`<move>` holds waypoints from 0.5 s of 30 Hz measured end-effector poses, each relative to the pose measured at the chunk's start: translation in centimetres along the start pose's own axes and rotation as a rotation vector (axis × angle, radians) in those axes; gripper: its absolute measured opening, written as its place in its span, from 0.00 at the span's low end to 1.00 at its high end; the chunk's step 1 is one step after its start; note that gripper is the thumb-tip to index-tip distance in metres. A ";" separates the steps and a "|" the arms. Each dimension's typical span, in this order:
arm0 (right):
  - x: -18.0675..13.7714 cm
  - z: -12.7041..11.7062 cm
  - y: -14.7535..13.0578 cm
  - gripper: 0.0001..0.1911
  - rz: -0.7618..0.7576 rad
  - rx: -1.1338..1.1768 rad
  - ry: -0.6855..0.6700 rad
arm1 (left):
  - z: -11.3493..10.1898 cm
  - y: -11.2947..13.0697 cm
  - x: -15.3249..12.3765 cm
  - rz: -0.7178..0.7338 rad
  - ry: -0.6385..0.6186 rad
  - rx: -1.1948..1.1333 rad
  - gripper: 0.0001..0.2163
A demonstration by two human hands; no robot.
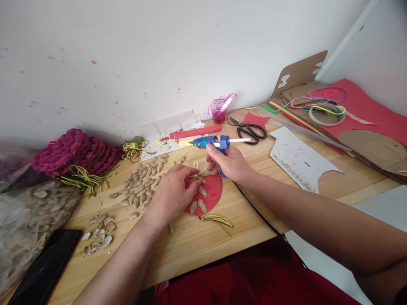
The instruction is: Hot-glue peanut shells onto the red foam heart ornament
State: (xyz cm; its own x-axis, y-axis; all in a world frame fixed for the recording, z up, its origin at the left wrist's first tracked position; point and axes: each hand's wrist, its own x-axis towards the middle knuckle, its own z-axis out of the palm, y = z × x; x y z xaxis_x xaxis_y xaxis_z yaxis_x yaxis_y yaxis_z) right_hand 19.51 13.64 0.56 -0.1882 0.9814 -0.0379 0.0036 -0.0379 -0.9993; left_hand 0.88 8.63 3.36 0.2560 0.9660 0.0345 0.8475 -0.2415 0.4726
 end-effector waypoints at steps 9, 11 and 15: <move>0.3 -0.1 0.6 0.28 -0.013 0.031 -0.017 | -0.1 1.3 1.6 -0.052 -0.020 0.120 0.11; 0.3 0.0 0.5 0.28 -0.012 0.034 -0.019 | 0.0 1.7 1.9 -0.056 -0.033 0.156 0.11; 0.2 0.0 0.3 0.27 0.008 0.043 -0.005 | 0.0 2.2 2.4 -0.063 -0.055 0.193 0.11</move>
State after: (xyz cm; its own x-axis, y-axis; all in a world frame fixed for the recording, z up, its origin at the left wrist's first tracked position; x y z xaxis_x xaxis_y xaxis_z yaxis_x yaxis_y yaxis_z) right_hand 19.47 13.83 0.30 -0.1937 0.9800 -0.0458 -0.0366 -0.0539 -0.9979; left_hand 3.40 10.38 4.46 0.2203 0.9746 -0.0402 0.9346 -0.1991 0.2947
